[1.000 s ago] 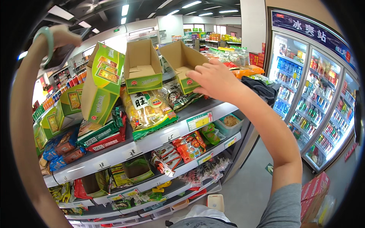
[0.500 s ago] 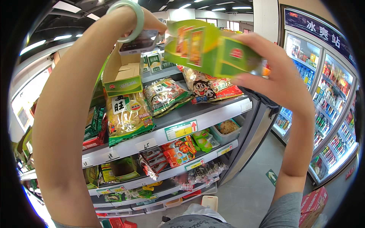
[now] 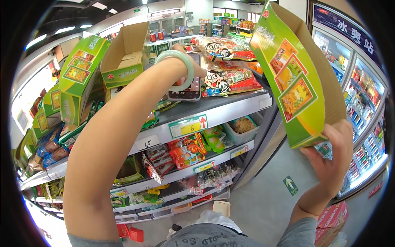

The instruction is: The person restocks snack packages on a supermarket shelf. They open a cardboard box, repeatedly pick up red snack packets, wipe each packet with a black cloth, and place them back on the shelf. The person also briefly handles a green packet and adjusts items on the shelf.

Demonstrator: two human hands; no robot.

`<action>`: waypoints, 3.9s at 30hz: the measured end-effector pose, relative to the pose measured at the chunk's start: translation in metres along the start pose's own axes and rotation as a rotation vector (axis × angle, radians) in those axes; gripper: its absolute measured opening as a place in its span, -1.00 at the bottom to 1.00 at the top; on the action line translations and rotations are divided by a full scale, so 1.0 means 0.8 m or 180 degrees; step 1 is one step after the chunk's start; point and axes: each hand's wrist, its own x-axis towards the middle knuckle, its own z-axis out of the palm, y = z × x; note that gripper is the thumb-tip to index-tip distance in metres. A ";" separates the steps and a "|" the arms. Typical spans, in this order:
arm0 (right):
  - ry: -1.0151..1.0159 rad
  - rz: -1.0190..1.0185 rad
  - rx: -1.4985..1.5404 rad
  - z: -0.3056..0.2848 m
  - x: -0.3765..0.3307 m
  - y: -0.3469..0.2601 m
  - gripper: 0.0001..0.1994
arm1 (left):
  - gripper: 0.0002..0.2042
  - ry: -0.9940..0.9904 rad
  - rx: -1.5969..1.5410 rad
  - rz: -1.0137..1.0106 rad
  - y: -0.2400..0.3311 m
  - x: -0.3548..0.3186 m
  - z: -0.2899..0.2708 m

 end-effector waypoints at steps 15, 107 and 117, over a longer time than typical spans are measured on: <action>-0.0054 0.0192 0.0158 0.041 -0.045 -0.012 -0.45 | 0.17 0.0946 0.0379 -0.0464 0.006 -0.010 0.054; -0.3174 -0.0372 0.2498 0.050 -0.261 -0.529 -0.92 | -0.03 -0.2518 -0.5422 -0.1174 -0.410 -0.532 0.450; -0.3055 0.0046 0.2581 0.070 -0.265 -0.466 -0.80 | -0.14 -0.2721 -0.6213 -0.1116 -0.356 -0.484 0.484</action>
